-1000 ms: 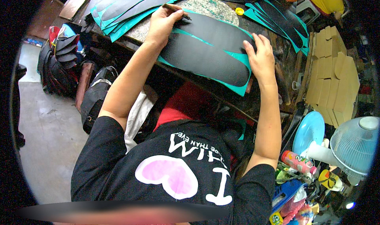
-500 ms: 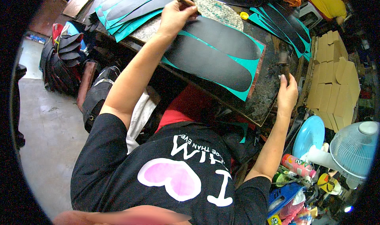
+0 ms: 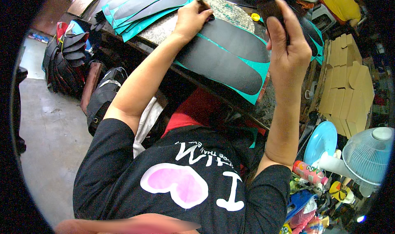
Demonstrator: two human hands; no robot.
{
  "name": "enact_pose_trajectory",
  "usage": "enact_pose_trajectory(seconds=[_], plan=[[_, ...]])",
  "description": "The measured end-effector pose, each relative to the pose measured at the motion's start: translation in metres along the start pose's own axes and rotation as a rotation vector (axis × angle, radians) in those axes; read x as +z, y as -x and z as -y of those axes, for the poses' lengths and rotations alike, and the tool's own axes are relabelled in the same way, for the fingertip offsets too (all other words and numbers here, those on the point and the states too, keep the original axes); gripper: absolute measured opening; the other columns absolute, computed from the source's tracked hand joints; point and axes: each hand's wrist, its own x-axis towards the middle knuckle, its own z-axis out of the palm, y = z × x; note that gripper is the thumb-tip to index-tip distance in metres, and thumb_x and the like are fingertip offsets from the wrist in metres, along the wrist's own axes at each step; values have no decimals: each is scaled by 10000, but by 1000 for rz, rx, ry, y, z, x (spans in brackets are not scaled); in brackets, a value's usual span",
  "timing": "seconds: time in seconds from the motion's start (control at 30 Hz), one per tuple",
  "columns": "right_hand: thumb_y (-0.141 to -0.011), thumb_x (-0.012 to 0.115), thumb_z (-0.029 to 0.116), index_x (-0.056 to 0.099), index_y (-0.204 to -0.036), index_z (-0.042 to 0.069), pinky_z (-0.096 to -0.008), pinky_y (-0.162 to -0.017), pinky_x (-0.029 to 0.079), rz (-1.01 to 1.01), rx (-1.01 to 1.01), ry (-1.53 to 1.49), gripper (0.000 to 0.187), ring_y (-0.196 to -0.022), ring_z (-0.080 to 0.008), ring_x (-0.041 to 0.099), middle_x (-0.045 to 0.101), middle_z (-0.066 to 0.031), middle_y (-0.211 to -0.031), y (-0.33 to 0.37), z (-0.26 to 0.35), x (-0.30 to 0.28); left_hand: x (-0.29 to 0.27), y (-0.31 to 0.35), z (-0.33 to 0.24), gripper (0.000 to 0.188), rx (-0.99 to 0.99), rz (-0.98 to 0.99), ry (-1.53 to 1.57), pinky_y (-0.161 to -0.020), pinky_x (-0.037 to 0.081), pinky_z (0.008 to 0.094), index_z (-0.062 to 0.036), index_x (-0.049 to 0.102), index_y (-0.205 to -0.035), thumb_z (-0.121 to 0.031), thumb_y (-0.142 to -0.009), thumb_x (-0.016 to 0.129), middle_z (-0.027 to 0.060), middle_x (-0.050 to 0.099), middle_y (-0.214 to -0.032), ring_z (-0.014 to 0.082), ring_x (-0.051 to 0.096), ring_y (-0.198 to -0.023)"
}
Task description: The person repeatedly hammers black shoe insoles with a hammer on a workbench. They pick up each insole, position it on a reddish block, strike it several times, then set it aside and repeat with the next insole.
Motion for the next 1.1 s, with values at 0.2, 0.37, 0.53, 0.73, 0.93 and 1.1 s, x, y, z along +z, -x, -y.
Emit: enact_pose_trajectory(seconds=[0.2, 0.37, 0.53, 0.73, 0.93, 1.1], plan=[[-966, 596, 360, 613, -1288, 171, -363, -749, 514, 135, 211, 396, 374, -890, -295, 642, 684, -140, -983, 1, -22, 29, 16, 5, -9, 196, 375, 7, -298, -690, 528, 478, -39, 605, -957, -209, -879, 663, 217, 662, -801, 426, 648, -766], [-965, 578, 418, 624, -1273, 196, -406, -807, 522, 160, 428, 517, 382, -982, -369, 671, 699, -173, -1048, 27, -56, -1, 11, -2, 8, 116, -322, -57, 585, -646, 573, 249, 29, 632, -945, -82, -913, 645, 107, 708, -864, 146, 700, -762], [-964, 593, 410, 624, -1291, 199, -358, -810, 521, 88, 362, 416, 391, -945, -290, 701, 711, -154, -1066, 24, -42, -6, 13, -2, 12, 147, -195, 22, 414, -641, 565, 285, 1, 661, -935, -116, -857, 707, 94, 722, -826, 142, 699, -680], [-991, 608, 240, 616, -1316, 108, -203, -568, 444, -93, 13, 152, 351, -655, -38, 512, 615, 5, -808, 6, 7, -3, 8, 0, -2, 181, 105, 37, 8, -677, 557, 340, -2, 644, -962, -145, -870, 706, 132, 707, -805, 232, 698, -720], [-955, 598, 408, 626, -1280, 196, -391, -803, 536, 136, 141, 521, 388, -958, -353, 680, 695, -158, -1077, 11, -19, 17, 22, 3, -14, 238, 264, 64, -272, -712, 532, 476, -37, 605, -951, -243, -860, 678, 215, 662, -810, 420, 655, -793], [-963, 594, 407, 638, -1269, 192, -368, -785, 531, 52, 264, 488, 377, -918, -318, 702, 708, -170, -1032, 16, -35, -10, 23, -4, 8, 106, -228, 19, 578, -644, 578, 263, 18, 633, -951, -69, -894, 649, 100, 706, -864, 142, 692, -736]])
